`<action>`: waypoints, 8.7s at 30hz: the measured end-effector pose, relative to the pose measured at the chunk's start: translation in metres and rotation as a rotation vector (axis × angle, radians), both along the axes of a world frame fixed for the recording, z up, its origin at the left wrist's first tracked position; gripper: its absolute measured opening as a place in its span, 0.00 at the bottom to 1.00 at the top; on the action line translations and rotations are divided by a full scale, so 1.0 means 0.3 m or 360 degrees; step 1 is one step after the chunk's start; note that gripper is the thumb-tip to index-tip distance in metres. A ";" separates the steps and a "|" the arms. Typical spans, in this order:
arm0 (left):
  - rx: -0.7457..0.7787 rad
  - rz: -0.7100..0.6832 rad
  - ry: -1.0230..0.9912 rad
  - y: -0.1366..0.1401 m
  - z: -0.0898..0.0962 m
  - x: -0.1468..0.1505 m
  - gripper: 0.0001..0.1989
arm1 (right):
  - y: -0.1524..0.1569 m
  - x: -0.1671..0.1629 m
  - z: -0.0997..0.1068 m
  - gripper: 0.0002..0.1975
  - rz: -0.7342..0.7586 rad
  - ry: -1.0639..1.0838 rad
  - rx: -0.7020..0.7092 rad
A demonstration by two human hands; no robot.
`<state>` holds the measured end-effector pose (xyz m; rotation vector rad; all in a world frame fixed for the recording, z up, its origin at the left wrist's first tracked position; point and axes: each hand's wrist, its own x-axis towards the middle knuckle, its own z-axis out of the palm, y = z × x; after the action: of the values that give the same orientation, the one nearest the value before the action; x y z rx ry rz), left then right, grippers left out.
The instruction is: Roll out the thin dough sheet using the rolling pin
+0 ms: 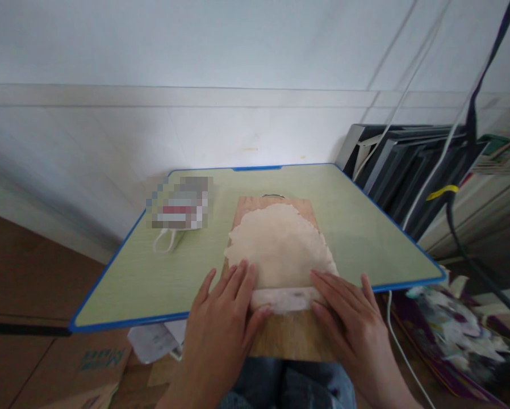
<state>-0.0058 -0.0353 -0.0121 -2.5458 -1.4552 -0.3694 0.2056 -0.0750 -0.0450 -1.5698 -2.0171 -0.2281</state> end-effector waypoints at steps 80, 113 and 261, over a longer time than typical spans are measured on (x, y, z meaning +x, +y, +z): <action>-0.0214 0.0147 0.0082 0.184 0.044 0.042 0.22 | 0.246 -0.028 0.083 0.20 -0.0080 -0.0017 -0.0290; -0.0107 0.0048 0.0024 0.085 0.005 0.025 0.24 | 0.149 0.008 0.026 0.23 -0.0032 -0.0179 -0.0073; -0.0155 0.0140 0.0034 0.112 0.033 0.024 0.22 | 0.158 -0.018 0.010 0.21 -0.0037 -0.0117 0.0001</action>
<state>0.0014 -0.0017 -0.0024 -2.5403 -1.6085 -0.2628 0.2001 -0.0276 -0.0420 -1.6066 -2.0553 -0.2995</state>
